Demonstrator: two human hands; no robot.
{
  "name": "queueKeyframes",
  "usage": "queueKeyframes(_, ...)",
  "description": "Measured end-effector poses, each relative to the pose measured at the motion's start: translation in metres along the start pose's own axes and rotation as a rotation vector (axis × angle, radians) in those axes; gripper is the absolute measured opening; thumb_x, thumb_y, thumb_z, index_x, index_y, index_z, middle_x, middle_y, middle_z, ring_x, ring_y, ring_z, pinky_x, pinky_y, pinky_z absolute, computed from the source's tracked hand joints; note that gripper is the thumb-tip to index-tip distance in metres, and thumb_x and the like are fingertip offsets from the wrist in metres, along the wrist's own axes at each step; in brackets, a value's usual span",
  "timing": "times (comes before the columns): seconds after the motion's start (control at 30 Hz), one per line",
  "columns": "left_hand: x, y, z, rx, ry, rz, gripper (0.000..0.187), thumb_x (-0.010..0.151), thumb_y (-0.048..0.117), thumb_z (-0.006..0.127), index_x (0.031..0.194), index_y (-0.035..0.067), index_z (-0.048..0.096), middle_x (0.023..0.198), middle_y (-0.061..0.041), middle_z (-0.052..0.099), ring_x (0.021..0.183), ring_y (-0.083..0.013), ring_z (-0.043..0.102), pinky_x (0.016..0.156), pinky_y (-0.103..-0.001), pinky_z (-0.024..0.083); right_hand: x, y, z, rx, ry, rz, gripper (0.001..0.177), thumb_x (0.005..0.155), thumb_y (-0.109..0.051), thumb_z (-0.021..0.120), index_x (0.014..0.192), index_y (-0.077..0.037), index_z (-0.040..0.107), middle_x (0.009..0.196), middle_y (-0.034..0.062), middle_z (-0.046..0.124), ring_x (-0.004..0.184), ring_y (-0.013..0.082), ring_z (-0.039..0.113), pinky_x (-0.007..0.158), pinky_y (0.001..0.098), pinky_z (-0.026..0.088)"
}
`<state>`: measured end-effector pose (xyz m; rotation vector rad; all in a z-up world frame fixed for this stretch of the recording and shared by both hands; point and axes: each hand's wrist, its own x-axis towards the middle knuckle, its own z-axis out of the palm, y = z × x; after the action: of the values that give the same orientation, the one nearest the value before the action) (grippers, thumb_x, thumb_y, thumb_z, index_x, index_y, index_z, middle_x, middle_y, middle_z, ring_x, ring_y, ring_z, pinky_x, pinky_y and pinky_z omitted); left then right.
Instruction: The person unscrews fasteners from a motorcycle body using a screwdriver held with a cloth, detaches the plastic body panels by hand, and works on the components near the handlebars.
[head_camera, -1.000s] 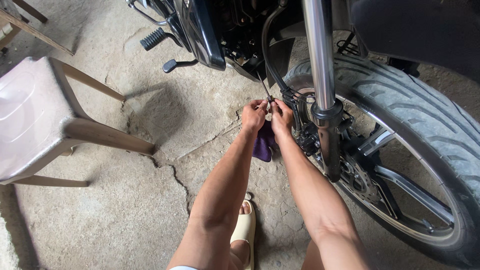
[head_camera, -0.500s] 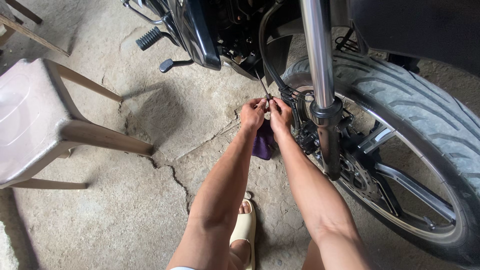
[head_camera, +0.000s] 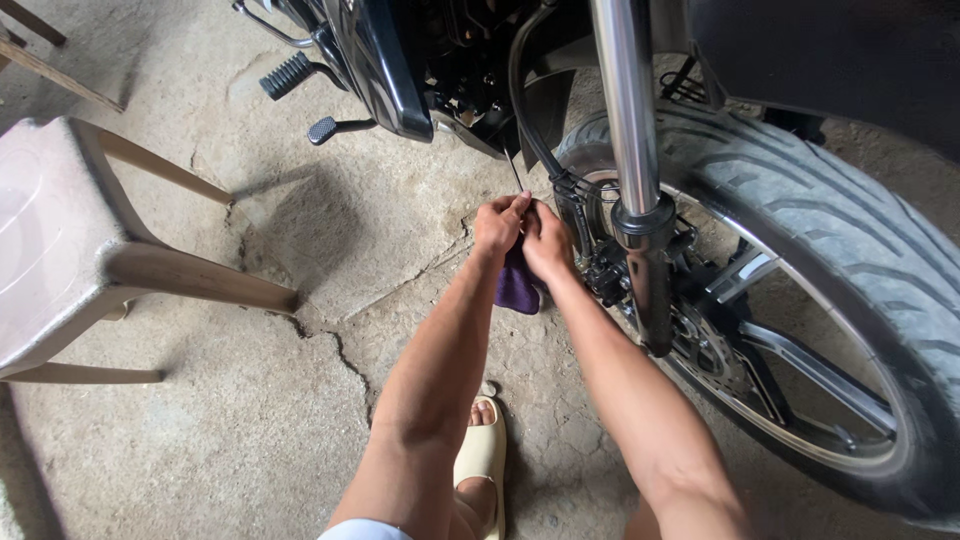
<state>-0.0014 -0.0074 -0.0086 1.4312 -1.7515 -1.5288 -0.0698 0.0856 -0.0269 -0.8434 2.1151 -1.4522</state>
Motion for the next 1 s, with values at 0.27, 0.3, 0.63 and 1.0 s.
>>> queueKeyframes(0.27,0.009,-0.015,-0.007,-0.044,-0.126,0.144,0.047,0.091,0.04,0.071,0.112,-0.002,0.077,0.099,-0.018,0.079,0.087,-0.0204,0.071,0.081,-0.034,0.056,-0.13,-0.119,-0.072,-0.264,-0.007,-0.43,0.023,0.101,-0.014,0.059,0.12,0.0,0.06,0.124,0.0196,0.06,0.109,0.0341,0.065,0.093,0.0444,0.054)
queueKeyframes(0.3,0.007,-0.011,-0.009,0.084,-0.1,0.141,0.05,0.091,0.044,0.069,0.113,0.0,0.076,0.098,-0.019,0.079,0.087,-0.0216,0.072,0.083,-0.034,0.056,-0.146,-0.136,-0.088,-0.266,0.084,-0.518,0.015,0.104,-0.016,0.062,0.115,-0.006,0.064,0.117,0.0126,0.064,0.104,0.0284,0.067,0.088,0.0408,0.056)
queueKeyframes(0.63,0.009,-0.03,-0.004,-0.136,-0.052,0.174,0.044,0.093,0.039,0.069,0.108,-0.003,0.074,0.092,-0.01,0.078,0.082,-0.0172,0.07,0.077,-0.033,0.056,-0.156,-0.169,-0.184,-0.272,0.587,-0.739,0.048,0.091,-0.022,0.078,0.119,-0.002,0.045,0.121,0.0121,0.04,0.108,0.0242,0.047,0.092,0.0394,0.046)
queueKeyframes(1.0,-0.092,0.037,-0.042,0.087,-0.077,0.228,0.04,0.097,0.038,0.068,0.108,0.0,0.076,0.093,-0.01,0.078,0.085,-0.0188,0.069,0.08,-0.034,0.055,-0.122,-0.176,-0.238,0.279,-0.6,-0.179,0.013,0.081,-0.023,0.079,0.087,-0.013,0.072,0.079,-0.0023,0.074,0.073,0.0092,0.072,0.071,0.0267,0.059)
